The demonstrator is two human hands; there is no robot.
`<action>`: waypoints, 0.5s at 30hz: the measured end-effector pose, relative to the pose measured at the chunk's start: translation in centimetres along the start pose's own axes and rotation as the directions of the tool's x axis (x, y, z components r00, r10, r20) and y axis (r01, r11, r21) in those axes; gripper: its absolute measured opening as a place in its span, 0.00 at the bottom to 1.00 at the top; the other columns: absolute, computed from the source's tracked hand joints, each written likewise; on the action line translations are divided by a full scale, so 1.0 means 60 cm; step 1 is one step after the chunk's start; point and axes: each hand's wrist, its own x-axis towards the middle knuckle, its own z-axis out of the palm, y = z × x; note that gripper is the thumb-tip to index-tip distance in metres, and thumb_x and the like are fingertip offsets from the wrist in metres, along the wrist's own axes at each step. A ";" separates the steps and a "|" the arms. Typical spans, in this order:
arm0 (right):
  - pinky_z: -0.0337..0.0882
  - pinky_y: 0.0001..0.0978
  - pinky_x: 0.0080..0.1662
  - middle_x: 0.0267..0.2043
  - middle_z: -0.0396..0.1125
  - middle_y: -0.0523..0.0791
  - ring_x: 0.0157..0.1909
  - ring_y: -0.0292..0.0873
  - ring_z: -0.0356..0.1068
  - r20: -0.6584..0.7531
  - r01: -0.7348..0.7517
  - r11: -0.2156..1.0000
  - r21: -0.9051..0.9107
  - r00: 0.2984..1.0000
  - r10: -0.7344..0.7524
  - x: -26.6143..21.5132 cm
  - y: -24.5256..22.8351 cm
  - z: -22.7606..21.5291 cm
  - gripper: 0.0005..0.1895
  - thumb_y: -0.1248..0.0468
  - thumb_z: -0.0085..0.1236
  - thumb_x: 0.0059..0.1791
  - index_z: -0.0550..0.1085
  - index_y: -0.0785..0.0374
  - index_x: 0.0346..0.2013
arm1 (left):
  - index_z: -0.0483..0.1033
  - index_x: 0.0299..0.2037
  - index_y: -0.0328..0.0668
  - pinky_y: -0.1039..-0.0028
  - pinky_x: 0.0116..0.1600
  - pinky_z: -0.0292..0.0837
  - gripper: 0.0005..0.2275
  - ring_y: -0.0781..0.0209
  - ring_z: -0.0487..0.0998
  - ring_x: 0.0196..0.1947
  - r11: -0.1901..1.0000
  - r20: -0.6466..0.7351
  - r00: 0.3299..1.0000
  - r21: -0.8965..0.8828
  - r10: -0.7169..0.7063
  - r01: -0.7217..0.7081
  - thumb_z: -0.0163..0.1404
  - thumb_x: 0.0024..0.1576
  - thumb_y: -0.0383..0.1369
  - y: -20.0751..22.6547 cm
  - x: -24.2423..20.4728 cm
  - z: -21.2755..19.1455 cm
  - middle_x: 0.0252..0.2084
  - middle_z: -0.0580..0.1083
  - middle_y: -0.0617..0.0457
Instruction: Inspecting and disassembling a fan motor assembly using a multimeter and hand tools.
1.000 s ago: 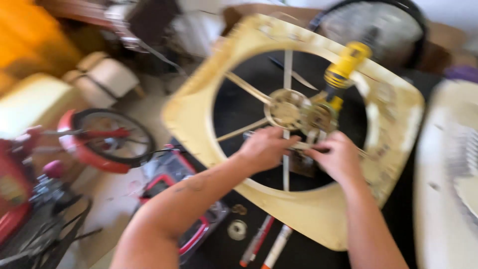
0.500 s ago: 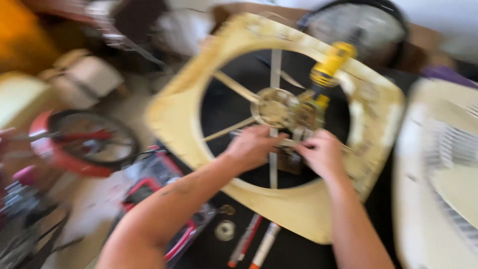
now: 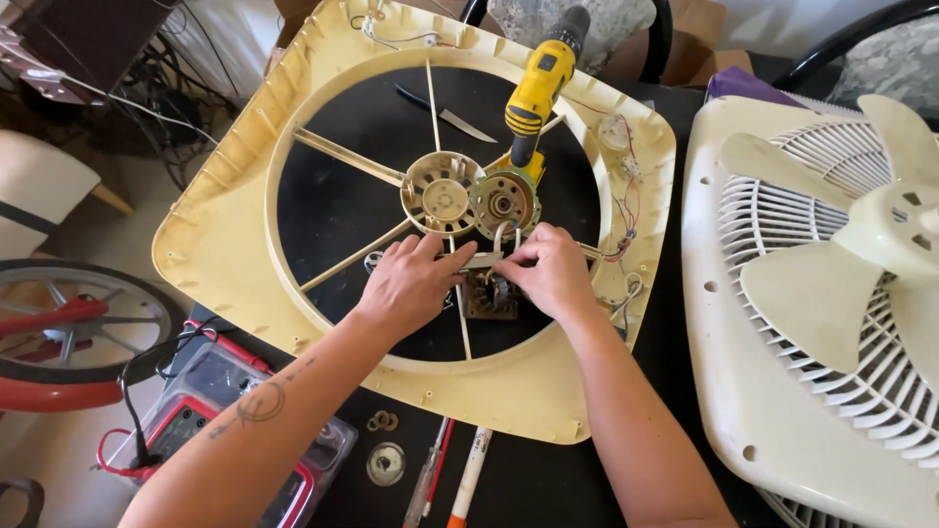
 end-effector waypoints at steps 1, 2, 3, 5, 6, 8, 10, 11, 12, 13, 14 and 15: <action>0.75 0.34 0.49 0.31 0.68 0.41 0.44 0.45 0.71 0.000 -0.002 1.000 0.001 1.000 0.002 0.000 0.001 0.000 0.09 0.49 0.74 0.40 0.85 0.46 0.25 | 0.71 0.69 0.71 0.61 0.41 0.71 0.22 0.50 0.70 0.34 1.000 0.002 1.000 -0.001 0.001 -0.001 0.49 0.62 0.48 0.000 0.000 0.001 0.37 0.66 0.55; 0.75 0.34 0.48 0.30 0.68 0.40 0.43 0.44 0.71 0.001 0.001 1.000 0.018 1.000 -0.001 0.000 0.003 0.000 0.09 0.49 0.74 0.41 0.85 0.46 0.25 | 0.71 0.69 0.71 0.61 0.41 0.70 0.22 0.51 0.70 0.34 1.000 0.003 1.000 0.021 0.001 -0.001 0.49 0.62 0.48 -0.001 0.000 0.002 0.38 0.67 0.55; 0.75 0.33 0.48 0.30 0.68 0.40 0.42 0.43 0.71 0.002 0.003 0.999 0.035 1.000 -0.003 0.001 0.004 0.001 0.09 0.49 0.74 0.41 0.85 0.46 0.25 | 0.71 0.69 0.72 0.62 0.41 0.70 0.22 0.51 0.70 0.34 0.999 0.003 1.000 0.042 0.001 -0.001 0.49 0.62 0.49 -0.001 0.000 0.003 0.38 0.67 0.56; 0.74 0.34 0.48 0.31 0.68 0.41 0.43 0.45 0.70 0.011 -0.001 0.999 0.042 1.000 0.001 0.000 0.002 -0.004 0.09 0.49 0.73 0.42 0.85 0.48 0.26 | 0.71 0.69 0.71 0.62 0.42 0.71 0.22 0.51 0.70 0.35 0.999 0.002 1.000 0.042 0.002 -0.002 0.49 0.62 0.49 0.000 0.001 0.001 0.38 0.67 0.55; 0.74 0.35 0.48 0.31 0.68 0.42 0.43 0.46 0.70 0.022 -0.005 0.999 0.049 1.000 0.004 -0.001 0.000 -0.005 0.09 0.50 0.73 0.42 0.85 0.49 0.26 | 0.72 0.69 0.71 0.62 0.43 0.71 0.22 0.51 0.70 0.35 0.999 0.000 1.000 0.041 0.001 -0.001 0.49 0.62 0.48 0.001 0.001 0.000 0.39 0.67 0.55; 0.74 0.34 0.48 0.31 0.68 0.41 0.43 0.45 0.70 0.027 -0.011 0.999 0.051 1.000 0.009 -0.002 -0.003 -0.006 0.09 0.50 0.73 0.43 0.85 0.49 0.26 | 0.71 0.69 0.71 0.62 0.43 0.71 0.22 0.51 0.70 0.35 0.999 -0.001 1.000 0.040 -0.001 0.001 0.49 0.63 0.48 0.001 0.001 0.001 0.39 0.67 0.55; 0.74 0.34 0.48 0.31 0.68 0.41 0.43 0.44 0.70 0.032 -0.017 0.998 0.054 0.999 0.015 -0.002 -0.003 -0.006 0.08 0.51 0.73 0.43 0.85 0.49 0.26 | 0.71 0.69 0.71 0.62 0.42 0.71 0.23 0.51 0.70 0.35 0.999 -0.001 1.000 0.037 -0.004 0.004 0.49 0.63 0.48 0.001 0.001 0.002 0.39 0.67 0.55; 0.74 0.33 0.48 0.32 0.68 0.40 0.44 0.44 0.70 0.033 -0.021 0.999 0.043 0.999 0.020 -0.002 -0.002 -0.006 0.09 0.50 0.72 0.43 0.85 0.49 0.26 | 0.71 0.69 0.71 0.62 0.42 0.71 0.22 0.51 0.70 0.35 0.999 -0.008 1.000 0.043 -0.005 0.005 0.48 0.63 0.49 0.002 0.001 0.003 0.39 0.67 0.54; 0.74 0.32 0.48 0.32 0.68 0.40 0.44 0.44 0.70 0.033 -0.025 0.999 0.032 0.999 0.024 -0.001 0.000 -0.005 0.09 0.49 0.72 0.43 0.85 0.48 0.26 | 0.72 0.68 0.70 0.61 0.42 0.71 0.21 0.50 0.70 0.35 0.999 -0.017 1.000 0.050 -0.006 0.007 0.48 0.63 0.49 0.002 0.002 0.004 0.39 0.67 0.54; 0.74 0.32 0.48 0.32 0.68 0.40 0.44 0.44 0.70 0.033 -0.025 0.999 0.031 0.999 0.024 -0.001 0.000 -0.005 0.09 0.49 0.72 0.43 0.85 0.48 0.26 | 0.72 0.68 0.70 0.61 0.42 0.71 0.21 0.50 0.70 0.35 0.999 -0.017 1.000 0.049 -0.006 0.007 0.48 0.63 0.49 0.003 0.002 0.004 0.39 0.67 0.54; 0.74 0.32 0.48 0.32 0.68 0.40 0.44 0.43 0.70 0.036 -0.029 0.999 0.027 0.999 0.028 -0.001 0.000 -0.005 0.10 0.49 0.72 0.43 0.85 0.48 0.26 | 0.72 0.68 0.70 0.62 0.42 0.71 0.21 0.51 0.70 0.35 0.999 -0.022 1.000 0.053 -0.010 0.011 0.48 0.63 0.49 0.003 0.002 0.004 0.39 0.67 0.54; 0.74 0.31 0.48 0.32 0.68 0.40 0.44 0.43 0.70 0.038 -0.033 0.999 0.022 0.999 0.032 -0.001 0.001 -0.005 0.10 0.48 0.72 0.43 0.84 0.48 0.26 | 0.72 0.68 0.70 0.62 0.43 0.71 0.21 0.51 0.70 0.35 0.998 -0.027 1.000 0.057 -0.013 0.015 0.47 0.63 0.49 0.004 0.002 0.004 0.39 0.67 0.55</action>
